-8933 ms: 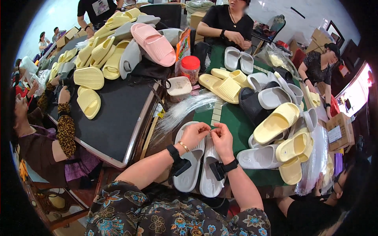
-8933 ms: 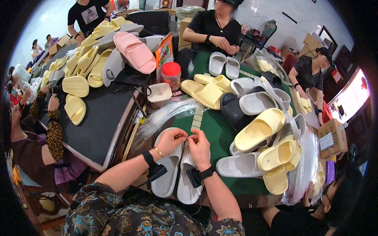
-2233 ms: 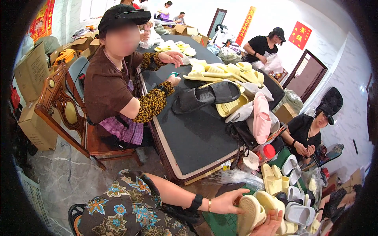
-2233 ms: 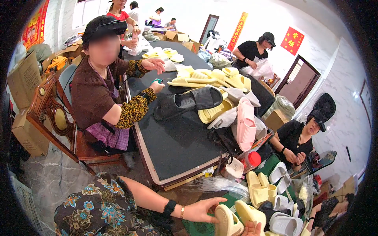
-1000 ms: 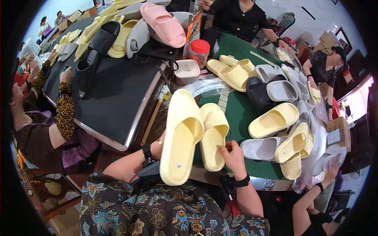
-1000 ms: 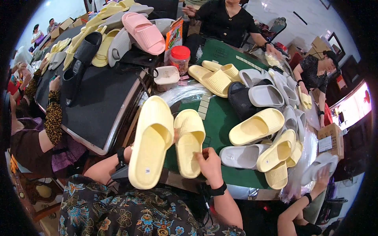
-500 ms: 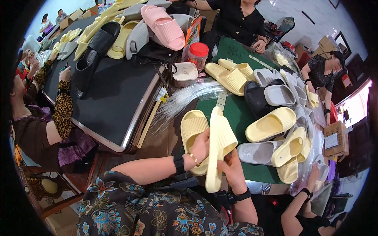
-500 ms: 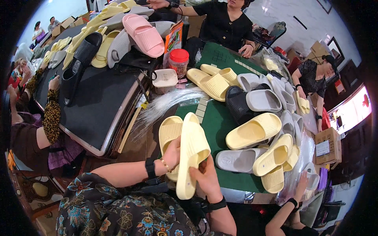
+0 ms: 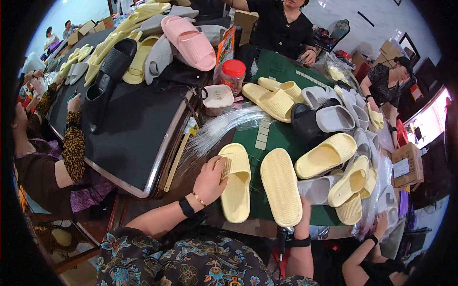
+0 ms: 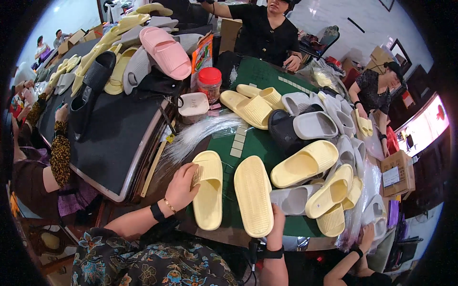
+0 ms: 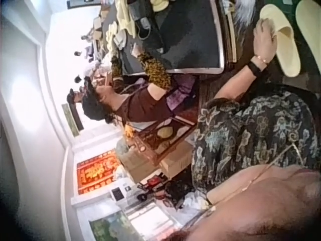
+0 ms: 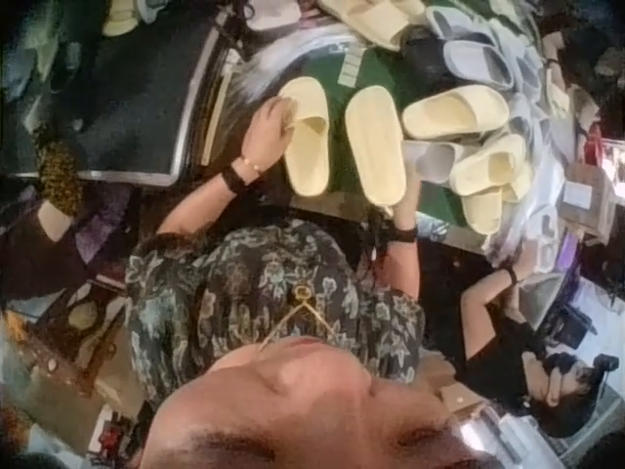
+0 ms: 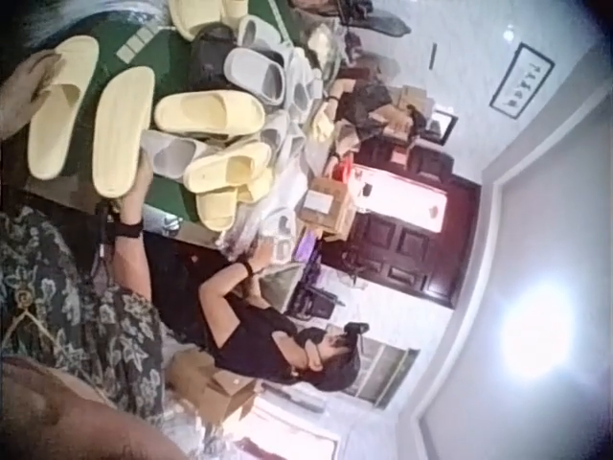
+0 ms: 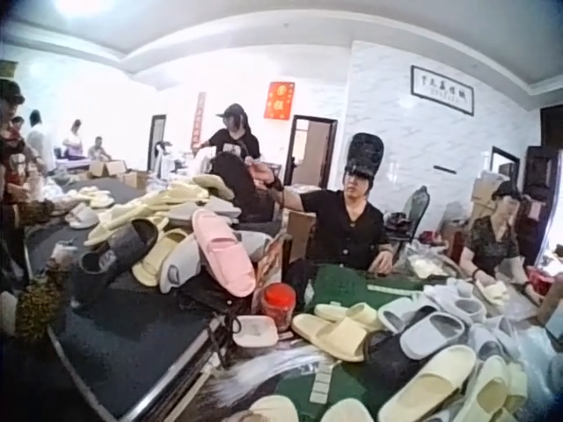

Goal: Inspecting pairs of plastic slippers, applying small labels to the footbeds, and organizing them for packaging.

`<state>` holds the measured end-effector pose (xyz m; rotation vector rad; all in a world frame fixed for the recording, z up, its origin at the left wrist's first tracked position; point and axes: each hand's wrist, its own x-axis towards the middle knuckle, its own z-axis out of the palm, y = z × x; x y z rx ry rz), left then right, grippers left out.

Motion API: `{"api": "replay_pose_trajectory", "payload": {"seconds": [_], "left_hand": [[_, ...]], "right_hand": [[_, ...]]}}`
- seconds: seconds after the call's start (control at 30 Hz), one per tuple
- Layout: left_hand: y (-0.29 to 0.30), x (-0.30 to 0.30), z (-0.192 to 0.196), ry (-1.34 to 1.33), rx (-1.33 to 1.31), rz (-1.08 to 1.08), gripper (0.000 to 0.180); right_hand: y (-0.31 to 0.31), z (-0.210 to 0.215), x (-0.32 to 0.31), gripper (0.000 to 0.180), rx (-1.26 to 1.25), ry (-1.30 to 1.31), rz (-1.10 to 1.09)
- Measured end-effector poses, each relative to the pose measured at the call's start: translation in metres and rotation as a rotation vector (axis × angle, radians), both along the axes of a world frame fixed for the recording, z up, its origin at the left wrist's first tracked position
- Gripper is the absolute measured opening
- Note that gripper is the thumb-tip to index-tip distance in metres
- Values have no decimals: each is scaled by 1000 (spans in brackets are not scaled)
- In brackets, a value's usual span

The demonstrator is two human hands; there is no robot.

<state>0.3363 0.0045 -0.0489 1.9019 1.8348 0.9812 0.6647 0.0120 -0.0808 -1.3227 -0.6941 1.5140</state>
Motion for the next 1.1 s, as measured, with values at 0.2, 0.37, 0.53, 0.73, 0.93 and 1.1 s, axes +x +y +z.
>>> {"api": "replay_pose_trajectory", "payload": {"seconds": [0.2,0.37,0.53,0.73,0.93,1.1], "left_hand": [[-1,-4,1,34,-8,-8,52],[-3,-7,1,-19,-61,3,51],[-7,-10,0,-47,-48,-7,48],[-16,-26,-4,-98,2,15,45],[-16,-31,1,-161,19,40,44],[-12,-29,-6,-148,29,36,43]], "right_hand": [[-28,82,-42,27,444,-780,-179],[-36,96,-80,77,665,-1391,427],[-36,84,-101,108,513,-1682,565],[-18,91,-93,98,513,-1553,494],[0,69,-78,64,242,71,289],[-10,20,-76,70,170,-330,288]]}}
